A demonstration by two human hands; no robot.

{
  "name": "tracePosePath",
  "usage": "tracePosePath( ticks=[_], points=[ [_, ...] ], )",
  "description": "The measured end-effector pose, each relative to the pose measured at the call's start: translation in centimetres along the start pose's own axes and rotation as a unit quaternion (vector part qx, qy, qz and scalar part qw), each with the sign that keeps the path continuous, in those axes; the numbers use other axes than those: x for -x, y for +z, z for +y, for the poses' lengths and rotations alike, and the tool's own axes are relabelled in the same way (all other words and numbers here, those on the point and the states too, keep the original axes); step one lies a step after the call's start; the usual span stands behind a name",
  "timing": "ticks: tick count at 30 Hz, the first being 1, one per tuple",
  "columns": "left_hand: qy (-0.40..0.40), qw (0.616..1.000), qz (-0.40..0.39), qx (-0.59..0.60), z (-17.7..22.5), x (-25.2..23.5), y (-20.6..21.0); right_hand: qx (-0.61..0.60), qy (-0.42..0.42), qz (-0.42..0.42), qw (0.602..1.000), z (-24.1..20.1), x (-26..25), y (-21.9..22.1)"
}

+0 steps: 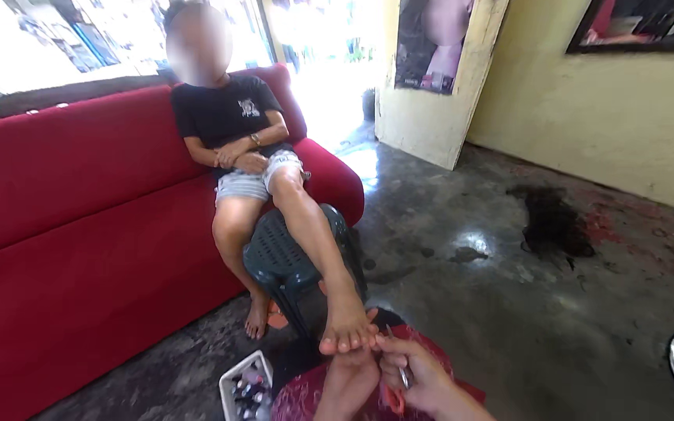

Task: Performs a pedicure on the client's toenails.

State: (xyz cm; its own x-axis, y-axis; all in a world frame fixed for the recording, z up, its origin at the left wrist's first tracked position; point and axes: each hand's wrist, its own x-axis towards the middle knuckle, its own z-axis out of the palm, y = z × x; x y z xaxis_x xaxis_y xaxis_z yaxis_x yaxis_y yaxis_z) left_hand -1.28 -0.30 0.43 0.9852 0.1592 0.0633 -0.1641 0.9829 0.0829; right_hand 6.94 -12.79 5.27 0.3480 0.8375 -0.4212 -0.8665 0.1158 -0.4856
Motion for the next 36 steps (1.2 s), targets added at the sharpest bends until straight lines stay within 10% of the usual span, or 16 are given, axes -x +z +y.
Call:
tracePosePath(
  ticks=[8,13,19,36],
  points=[
    [-0.019,0.997,0.036,-0.062,0.2,0.3,-0.3,0.055,-0.051,0.059,0.995,0.7,0.5,0.2],
    [-0.019,0.996,0.016,-0.080,0.3,0.3,-0.2,0.022,-0.099,-0.113,0.988,3.2,1.2,-1.5],
    [-0.046,0.998,0.019,-0.025,0.5,0.3,0.0,-0.013,-0.110,-0.136,0.984,3.8,0.9,-1.5],
    [-0.023,0.999,0.029,-0.014,0.5,0.4,0.2,0.034,-0.102,-0.083,0.991,2.8,0.7,-0.7]
  ],
)
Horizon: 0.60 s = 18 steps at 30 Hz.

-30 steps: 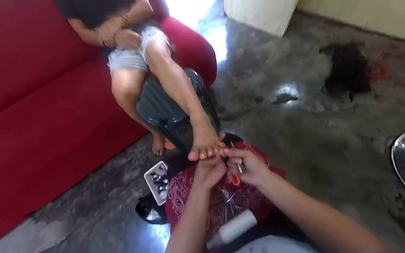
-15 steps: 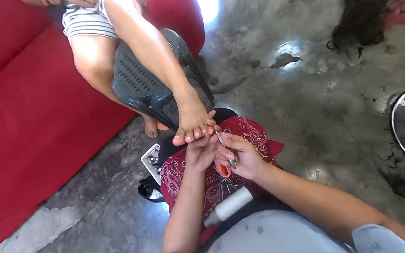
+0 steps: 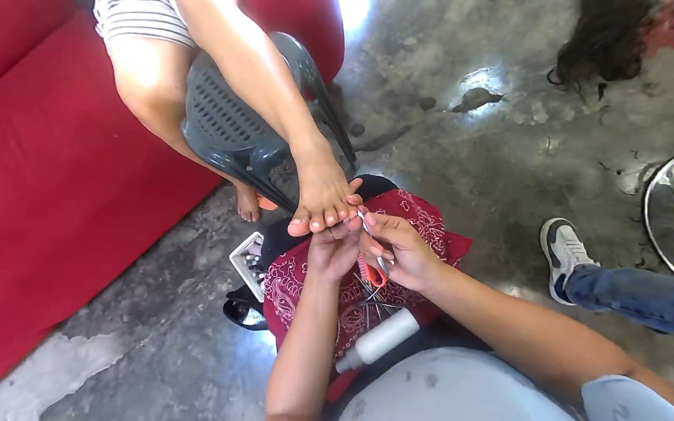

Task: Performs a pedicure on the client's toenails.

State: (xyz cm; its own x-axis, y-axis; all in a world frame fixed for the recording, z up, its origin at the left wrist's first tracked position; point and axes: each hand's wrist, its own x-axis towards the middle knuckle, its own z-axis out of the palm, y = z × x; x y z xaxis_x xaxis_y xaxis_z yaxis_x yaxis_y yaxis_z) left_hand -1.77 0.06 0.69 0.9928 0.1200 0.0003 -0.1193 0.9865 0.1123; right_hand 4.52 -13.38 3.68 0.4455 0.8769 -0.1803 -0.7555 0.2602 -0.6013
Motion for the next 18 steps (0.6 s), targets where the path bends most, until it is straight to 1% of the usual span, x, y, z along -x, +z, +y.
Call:
tracePosePath(
  ticks=[4,7,10,12,15,18],
  points=[
    [-0.006,1.000,-0.008,-0.001,-0.02,0.00,-0.10,-0.041,-0.009,-0.020,0.999,0.14,0.14,-0.20],
    [0.000,1.000,-0.018,-0.008,-0.02,-0.04,-0.03,-0.026,-0.019,-0.008,0.999,0.13,0.04,-0.18],
    [-0.011,1.000,-0.026,0.002,0.04,-0.10,0.02,0.002,-0.017,0.017,1.000,0.03,-0.04,-0.01],
    [-0.008,1.000,-0.015,-0.006,0.08,-0.07,-0.16,0.004,-0.009,0.010,1.000,-0.04,-0.12,-0.04],
    [-0.003,1.000,-0.017,-0.016,-0.03,-0.03,-0.17,-0.026,-0.006,-0.015,1.000,0.06,0.05,-0.21],
    [-0.004,1.000,-0.024,-0.013,-0.06,-0.15,0.13,-0.034,-0.014,-0.004,0.999,0.13,0.11,-0.20]
  ],
)
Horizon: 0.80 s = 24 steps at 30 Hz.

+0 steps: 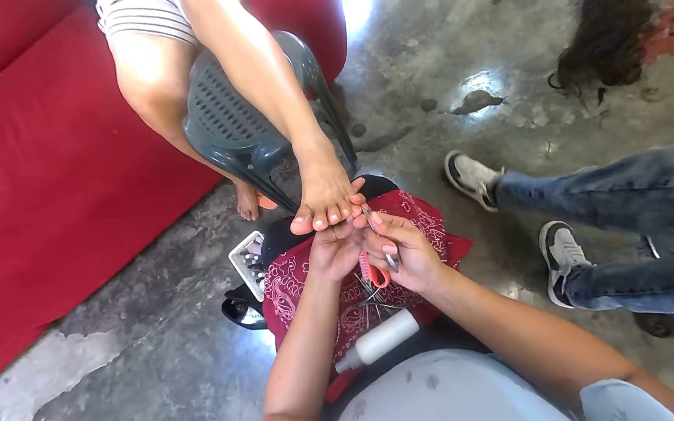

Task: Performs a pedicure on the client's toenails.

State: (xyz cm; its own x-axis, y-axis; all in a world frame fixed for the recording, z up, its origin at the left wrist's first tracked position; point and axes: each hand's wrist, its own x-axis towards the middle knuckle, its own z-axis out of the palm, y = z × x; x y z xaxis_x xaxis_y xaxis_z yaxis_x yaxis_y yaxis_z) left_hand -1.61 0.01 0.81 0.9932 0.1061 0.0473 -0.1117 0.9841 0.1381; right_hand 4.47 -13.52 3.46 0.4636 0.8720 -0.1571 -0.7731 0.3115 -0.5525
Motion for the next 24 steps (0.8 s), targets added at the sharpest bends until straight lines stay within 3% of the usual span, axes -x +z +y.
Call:
tracePosePath(
  ticks=[4,8,12,17,19,21,24],
  points=[
    [-0.004,1.000,0.000,0.008,0.1,0.0,-0.2,0.026,0.012,0.024,0.999,-0.2,-0.2,0.1],
    [0.010,1.000,-0.011,-0.014,-0.2,-0.1,0.3,-0.054,0.009,-0.083,0.995,-0.3,0.0,-0.8],
    [0.023,0.999,-0.016,-0.018,-0.5,-0.2,0.5,-0.071,-0.065,-0.169,0.981,-1.6,-0.9,-0.4],
    [0.002,0.999,0.010,-0.036,-0.5,0.1,0.4,0.076,-0.214,-0.037,0.973,-5.2,-6.1,1.7],
    [-0.003,0.998,0.044,-0.039,-0.5,0.2,-0.2,0.085,-0.258,-0.044,0.961,-6.2,-6.8,2.4],
    [-0.005,0.998,0.034,-0.048,-0.5,0.3,-0.4,0.110,-0.238,-0.091,0.961,-5.9,-5.7,2.6],
    [0.002,0.995,0.022,-0.099,0.0,0.5,0.1,0.204,-0.120,-0.171,0.956,-3.9,-2.5,1.1]
  ],
)
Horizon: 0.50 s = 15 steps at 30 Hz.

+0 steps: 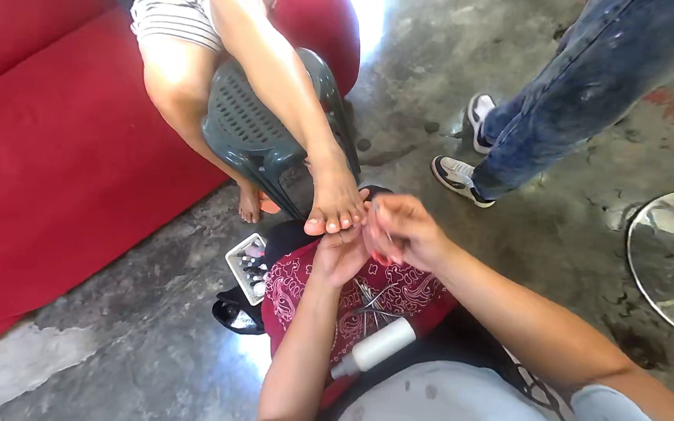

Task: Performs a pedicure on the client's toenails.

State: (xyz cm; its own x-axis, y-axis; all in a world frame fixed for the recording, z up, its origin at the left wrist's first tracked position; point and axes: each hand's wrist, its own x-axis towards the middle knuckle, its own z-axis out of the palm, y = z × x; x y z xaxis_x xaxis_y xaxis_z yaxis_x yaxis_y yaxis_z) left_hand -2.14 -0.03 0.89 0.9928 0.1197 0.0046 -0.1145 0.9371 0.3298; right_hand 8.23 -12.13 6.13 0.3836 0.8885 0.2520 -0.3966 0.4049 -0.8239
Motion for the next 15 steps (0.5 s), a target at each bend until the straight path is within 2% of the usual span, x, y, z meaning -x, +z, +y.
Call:
tracePosePath(
  ticks=[2,6,10,15],
  points=[
    [0.013,0.997,0.016,-0.068,0.6,0.3,0.5,0.029,0.022,-0.031,0.999,0.1,1.4,-0.8],
    [0.001,0.988,0.101,-0.120,1.2,1.3,1.4,0.188,0.011,0.015,0.982,-1.7,1.4,-1.9],
    [0.003,0.991,0.115,-0.075,1.3,1.3,2.4,0.329,0.011,-0.018,0.944,-2.4,0.7,-1.9],
    [-0.003,0.987,0.153,-0.046,1.0,1.2,3.2,0.398,-0.026,-0.019,0.917,-1.6,1.5,-2.3]
  ],
)
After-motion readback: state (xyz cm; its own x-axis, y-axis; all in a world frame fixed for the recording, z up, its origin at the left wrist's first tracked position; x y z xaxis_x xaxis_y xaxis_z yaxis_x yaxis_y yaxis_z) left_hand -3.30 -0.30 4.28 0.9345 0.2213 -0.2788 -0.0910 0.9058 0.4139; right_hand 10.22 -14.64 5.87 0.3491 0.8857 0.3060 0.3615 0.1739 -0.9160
